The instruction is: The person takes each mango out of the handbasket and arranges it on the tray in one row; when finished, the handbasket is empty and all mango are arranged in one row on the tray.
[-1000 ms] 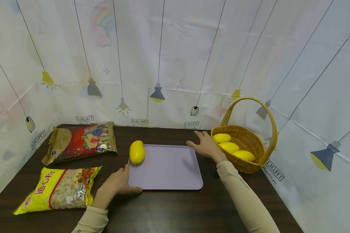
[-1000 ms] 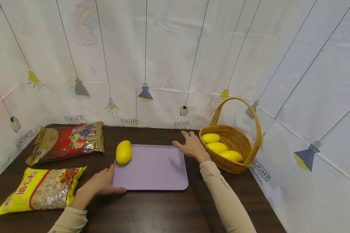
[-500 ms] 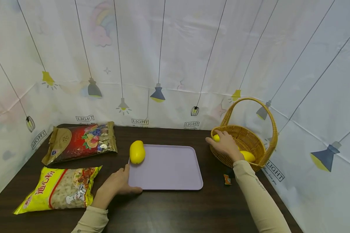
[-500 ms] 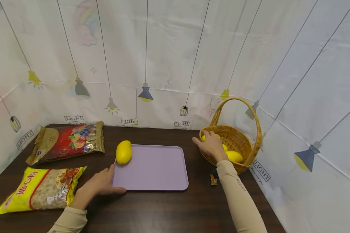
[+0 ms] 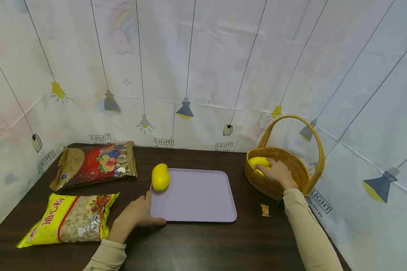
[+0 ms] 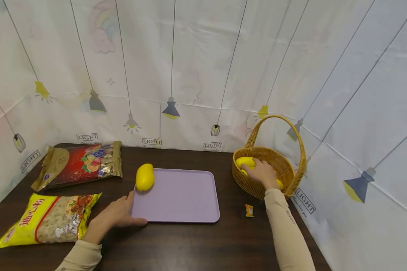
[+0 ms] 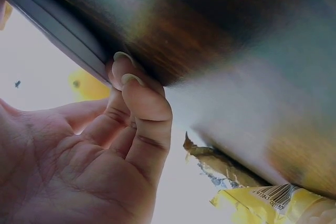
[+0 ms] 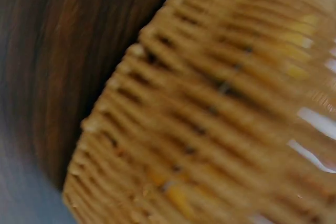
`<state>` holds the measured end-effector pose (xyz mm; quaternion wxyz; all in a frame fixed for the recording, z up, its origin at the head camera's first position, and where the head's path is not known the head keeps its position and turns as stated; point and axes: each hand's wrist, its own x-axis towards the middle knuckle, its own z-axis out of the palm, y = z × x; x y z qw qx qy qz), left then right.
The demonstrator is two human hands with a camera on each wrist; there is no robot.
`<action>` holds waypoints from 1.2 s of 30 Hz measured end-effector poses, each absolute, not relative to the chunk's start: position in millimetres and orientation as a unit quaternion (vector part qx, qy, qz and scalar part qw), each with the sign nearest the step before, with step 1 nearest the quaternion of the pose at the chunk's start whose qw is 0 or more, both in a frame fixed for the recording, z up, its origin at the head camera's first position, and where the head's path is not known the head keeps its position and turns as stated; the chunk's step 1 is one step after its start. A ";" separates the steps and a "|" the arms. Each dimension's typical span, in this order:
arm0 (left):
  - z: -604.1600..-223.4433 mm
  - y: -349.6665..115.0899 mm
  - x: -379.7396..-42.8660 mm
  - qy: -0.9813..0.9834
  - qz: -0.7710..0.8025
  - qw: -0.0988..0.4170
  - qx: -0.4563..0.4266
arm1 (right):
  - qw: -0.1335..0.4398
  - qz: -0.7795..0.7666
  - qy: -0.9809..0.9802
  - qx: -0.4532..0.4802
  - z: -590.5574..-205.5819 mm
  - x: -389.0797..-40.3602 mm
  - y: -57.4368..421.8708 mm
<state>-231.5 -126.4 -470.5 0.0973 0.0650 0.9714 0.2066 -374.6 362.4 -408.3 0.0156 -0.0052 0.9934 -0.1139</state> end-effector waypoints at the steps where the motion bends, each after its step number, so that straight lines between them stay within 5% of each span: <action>1: -470.3 -126.4 -231.6 0.972 0.206 0.097 0.065 | 0.024 -0.113 0.993 -0.002 -409.3 -374.7 365.7; 15: -473.2 -127.1 -232.7 0.972 0.203 0.099 0.065 | 0.097 -0.120 0.987 0.042 -420.6 -376.4 385.2; 36: -473.7 -127.1 -233.6 0.972 0.206 0.096 0.061 | 0.135 -0.104 0.985 0.036 -426.7 -393.5 386.4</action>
